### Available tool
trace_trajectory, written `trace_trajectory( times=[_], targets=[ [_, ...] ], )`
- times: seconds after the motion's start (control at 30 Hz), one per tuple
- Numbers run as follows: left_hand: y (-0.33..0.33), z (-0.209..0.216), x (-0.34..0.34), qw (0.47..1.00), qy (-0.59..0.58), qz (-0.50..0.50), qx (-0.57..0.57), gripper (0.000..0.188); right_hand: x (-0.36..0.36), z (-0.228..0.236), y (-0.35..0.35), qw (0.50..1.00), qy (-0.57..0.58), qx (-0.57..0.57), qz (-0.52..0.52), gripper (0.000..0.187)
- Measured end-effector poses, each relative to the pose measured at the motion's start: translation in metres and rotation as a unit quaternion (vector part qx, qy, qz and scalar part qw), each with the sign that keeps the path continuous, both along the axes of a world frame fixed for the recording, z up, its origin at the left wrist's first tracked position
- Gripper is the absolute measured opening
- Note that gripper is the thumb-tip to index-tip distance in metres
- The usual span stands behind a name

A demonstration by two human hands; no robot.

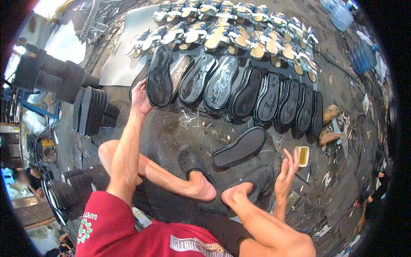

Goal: The person sits on the floor and repeatedly rubs the surface of black shoe insoles with their hands. They pick up an insole, rub it, place it down, and repeat the process with several insoles from a nearby pile.

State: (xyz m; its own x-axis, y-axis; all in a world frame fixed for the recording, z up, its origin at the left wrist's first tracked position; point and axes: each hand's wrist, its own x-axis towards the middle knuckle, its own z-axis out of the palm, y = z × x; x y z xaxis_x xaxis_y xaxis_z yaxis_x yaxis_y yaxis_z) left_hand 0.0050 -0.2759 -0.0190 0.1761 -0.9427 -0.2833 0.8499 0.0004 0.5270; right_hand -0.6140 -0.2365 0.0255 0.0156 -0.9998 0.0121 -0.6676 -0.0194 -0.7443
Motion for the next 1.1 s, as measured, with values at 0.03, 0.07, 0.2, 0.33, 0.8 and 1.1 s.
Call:
trace_trajectory(
  times=[0.03,0.07,0.2,0.33,0.8,1.1],
  targets=[
    [-0.011,-0.019,0.023,1.000,-0.010,-0.016,0.021,0.045,-0.001,0.000,0.002,1.000,0.002,0.004,-0.006,0.051],
    [-0.019,-0.032,0.047,0.998,-0.026,-0.030,0.043,0.044,0.000,-0.006,0.003,1.000,-0.004,0.008,-0.012,0.051],
    [-0.050,-0.058,0.070,0.990,-0.065,-0.069,0.109,0.046,-0.001,-0.015,0.006,1.000,0.012,0.006,-0.024,0.049],
    [-0.076,-0.068,0.056,0.975,-0.152,-0.082,0.142,0.055,-0.006,-0.009,0.007,0.999,0.007,0.011,-0.048,0.049],
    [-0.102,-0.062,0.056,0.884,-0.420,-0.117,0.168,0.047,-0.022,-0.009,0.019,0.997,0.011,0.015,-0.075,0.044],
    [-0.098,-0.062,0.054,0.615,-0.770,0.095,0.138,0.039,-0.100,-0.028,0.000,0.983,0.107,-0.039,-0.146,0.039]
  ],
)
